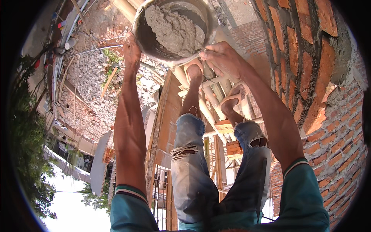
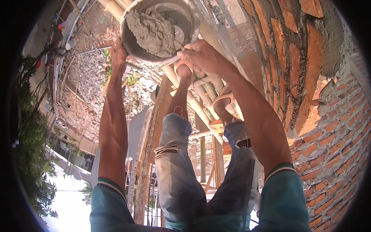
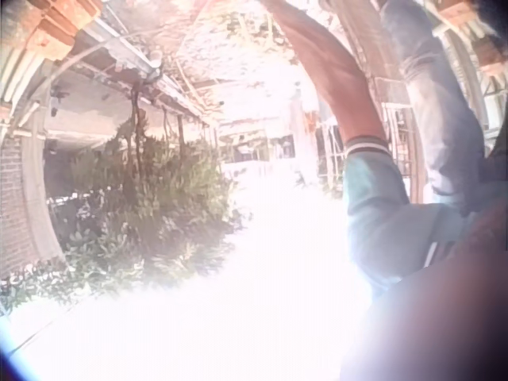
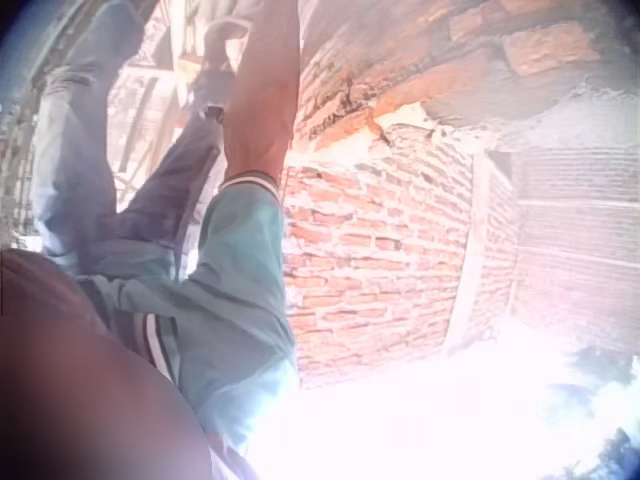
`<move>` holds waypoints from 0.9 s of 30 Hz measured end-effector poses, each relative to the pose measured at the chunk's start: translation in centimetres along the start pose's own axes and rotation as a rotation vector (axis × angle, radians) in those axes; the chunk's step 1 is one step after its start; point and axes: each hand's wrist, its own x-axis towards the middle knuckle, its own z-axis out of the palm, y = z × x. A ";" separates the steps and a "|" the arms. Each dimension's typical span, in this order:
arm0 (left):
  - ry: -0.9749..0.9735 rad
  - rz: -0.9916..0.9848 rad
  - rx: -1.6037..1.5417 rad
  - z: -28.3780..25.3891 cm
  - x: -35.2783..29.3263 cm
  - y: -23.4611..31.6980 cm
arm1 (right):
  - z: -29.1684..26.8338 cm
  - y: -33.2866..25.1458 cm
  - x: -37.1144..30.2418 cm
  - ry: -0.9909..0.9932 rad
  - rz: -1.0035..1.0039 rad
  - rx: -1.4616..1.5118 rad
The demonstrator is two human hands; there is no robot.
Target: The person lays bricks on a bamboo scaffold, using a trowel to apply mortar from a bucket and place each brick into position. The person repeatedly scoops mortar, spreads it on the scaffold, and sets bricks in a linear pattern.
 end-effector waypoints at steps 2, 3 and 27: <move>-0.075 -0.140 -0.062 -2.6 -0.3 -0.5 | 1.0 -1.4 -3.0 0.013 -0.023 0.085; -0.050 -0.226 -0.080 -3.1 -1.7 -0.7 | 1.1 -2.1 -5.2 0.036 -0.072 0.120; -0.227 0.391 -0.693 30.7 -35.9 28.6 | -3.0 -5.4 -46.6 1.070 0.004 -0.302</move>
